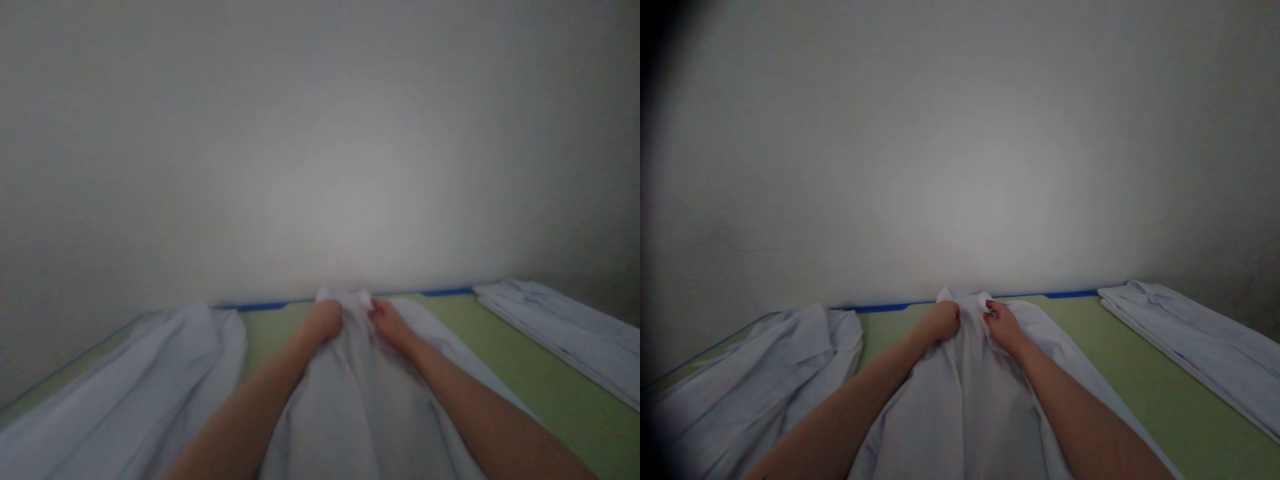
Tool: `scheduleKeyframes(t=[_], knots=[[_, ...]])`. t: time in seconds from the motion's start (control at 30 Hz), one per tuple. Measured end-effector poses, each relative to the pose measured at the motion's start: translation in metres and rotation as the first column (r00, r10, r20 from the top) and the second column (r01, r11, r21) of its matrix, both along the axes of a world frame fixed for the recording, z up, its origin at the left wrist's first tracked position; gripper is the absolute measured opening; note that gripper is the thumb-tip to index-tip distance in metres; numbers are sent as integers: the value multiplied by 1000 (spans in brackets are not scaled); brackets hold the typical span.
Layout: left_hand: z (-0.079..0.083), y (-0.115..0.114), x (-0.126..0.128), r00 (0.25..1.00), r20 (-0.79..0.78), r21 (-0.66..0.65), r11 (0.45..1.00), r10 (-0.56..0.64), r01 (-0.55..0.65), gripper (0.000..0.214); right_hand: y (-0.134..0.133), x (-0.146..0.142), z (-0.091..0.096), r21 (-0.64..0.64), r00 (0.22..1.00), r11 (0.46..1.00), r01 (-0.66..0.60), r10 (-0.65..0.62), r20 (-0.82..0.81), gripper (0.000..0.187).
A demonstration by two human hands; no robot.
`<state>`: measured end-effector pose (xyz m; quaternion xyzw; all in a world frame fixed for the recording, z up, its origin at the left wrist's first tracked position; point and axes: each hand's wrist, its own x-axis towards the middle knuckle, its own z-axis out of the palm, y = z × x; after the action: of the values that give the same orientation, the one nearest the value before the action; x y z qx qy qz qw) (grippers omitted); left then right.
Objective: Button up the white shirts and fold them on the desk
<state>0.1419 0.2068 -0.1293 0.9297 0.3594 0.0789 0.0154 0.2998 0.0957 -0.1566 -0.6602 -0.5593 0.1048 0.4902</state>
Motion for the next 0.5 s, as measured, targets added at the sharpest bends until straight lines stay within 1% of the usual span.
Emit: scheduleKeyframes(t=[0.07, 0.13, 0.23, 0.3, 0.33, 0.4, 0.43, 0.5], knots=[[4, 1, -1, 998, 54, -25, 1000, 12, -10, 25, 0, 0, 0, 34, 1000, 999, -23, 23, 2, 39], [13, 4, -2, 993, 113, -63, 998, 18, -11, 24, -1, 0, 0, 64, 1000, 998, -15, 15, 10, 39], [28, 7, -1, 980, 196, -122, 993, 21, 3, 27, -4, -2, 2, 93, 995, 992, 88, -93, 48, 43], [32, 4, 5, 954, 294, -244, 970, 62, 12, 31, -7, -4, 4, 107, 979, 980, 170, -181, 99, 44], [32, 1, 9, 927, 363, -336, 941, 98, 32, 33, -9, -5, 6, 116, 968, 973, 202, -216, 128, 44], [28, -7, 18, 844, 500, -524, 844, 195, 116, 33, -14, -9, 11, 159, 948, 959, 234, -262, 183, 44], [25, -11, 22, 799, 549, -591, 790, 245, 164, 31, -16, -10, 14, 192, 941, 953, 233, -271, 202, 43], [21, -18, 30, 736, 603, -654, 719, 309, 234, 27, -21, -12, 19, 247, 941, 945, 214, -268, 208, 38]])
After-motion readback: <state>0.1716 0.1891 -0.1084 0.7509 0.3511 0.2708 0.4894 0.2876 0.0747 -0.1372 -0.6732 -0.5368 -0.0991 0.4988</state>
